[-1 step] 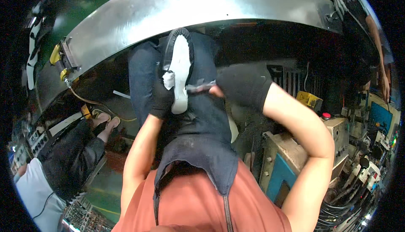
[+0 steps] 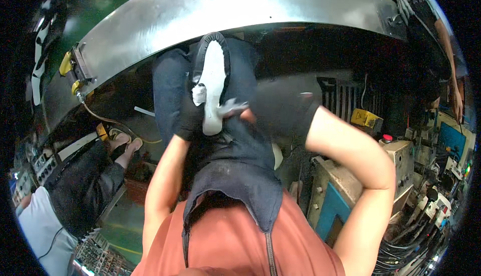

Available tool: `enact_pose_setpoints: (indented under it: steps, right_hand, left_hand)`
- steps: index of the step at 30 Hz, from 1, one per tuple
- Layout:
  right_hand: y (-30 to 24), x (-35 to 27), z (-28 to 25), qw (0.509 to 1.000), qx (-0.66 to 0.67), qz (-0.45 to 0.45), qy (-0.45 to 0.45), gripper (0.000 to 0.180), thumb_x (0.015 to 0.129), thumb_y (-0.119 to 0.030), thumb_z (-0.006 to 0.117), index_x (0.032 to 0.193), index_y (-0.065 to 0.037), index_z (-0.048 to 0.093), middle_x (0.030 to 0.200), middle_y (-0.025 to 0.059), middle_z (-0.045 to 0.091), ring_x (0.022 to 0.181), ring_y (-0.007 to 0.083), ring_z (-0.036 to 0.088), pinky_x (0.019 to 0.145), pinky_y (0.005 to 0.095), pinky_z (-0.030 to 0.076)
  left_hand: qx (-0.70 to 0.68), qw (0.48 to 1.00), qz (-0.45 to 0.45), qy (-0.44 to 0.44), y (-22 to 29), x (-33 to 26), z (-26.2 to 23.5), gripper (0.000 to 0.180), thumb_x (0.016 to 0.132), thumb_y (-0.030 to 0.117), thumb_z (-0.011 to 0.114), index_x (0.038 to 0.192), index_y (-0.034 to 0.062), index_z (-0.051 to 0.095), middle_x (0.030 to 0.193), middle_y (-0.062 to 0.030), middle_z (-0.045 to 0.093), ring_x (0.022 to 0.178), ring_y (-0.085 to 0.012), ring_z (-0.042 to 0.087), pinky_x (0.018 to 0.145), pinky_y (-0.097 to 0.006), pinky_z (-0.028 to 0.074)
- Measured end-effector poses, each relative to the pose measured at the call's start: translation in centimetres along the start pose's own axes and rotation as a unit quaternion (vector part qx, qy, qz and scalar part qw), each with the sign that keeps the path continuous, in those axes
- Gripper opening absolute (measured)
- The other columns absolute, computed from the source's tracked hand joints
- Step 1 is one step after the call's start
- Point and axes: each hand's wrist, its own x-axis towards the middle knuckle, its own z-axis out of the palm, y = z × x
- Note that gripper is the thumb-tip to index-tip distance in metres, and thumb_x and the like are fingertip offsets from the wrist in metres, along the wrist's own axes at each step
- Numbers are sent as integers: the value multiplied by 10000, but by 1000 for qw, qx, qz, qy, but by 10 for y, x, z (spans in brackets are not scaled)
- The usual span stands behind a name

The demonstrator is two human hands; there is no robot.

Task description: The person uses a pair of pliers to trim excess material from the edges of white shoe parts. They pick up each part from a conveyor belt, hold it against their lap, and carefully snip the edges before placing the finished part back on the belt.

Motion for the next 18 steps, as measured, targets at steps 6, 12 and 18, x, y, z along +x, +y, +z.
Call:
enact_pose_setpoints:
  steps: [6,12,18]
  right_hand:
    - [7,22,49,985,91,-125,77,370,926,-377,522,887,-28,640,751,166,614,656,321,594,605,399,461]
    - [43,-30,49,971,205,121,8,468,938,-414,479,829,13,636,737,231,604,648,339,604,605,405,452]
    - [-25,2,1,965,32,-182,188,448,922,-414,489,857,13,609,728,223,607,686,357,624,621,416,499]
  left_hand:
    - [-357,900,-230,-101,11,-10,-19,422,940,195,541,1317,58,408,1179,-99,564,1045,-203,559,889,-312,441]
    - [39,998,-24,46,-19,1,3,255,904,169,582,1094,-2,582,956,-116,654,914,-189,615,811,-303,470]
    - [97,991,61,-76,-5,-7,-13,741,744,271,764,1305,-28,383,1124,-172,589,1045,-216,566,951,-354,424]
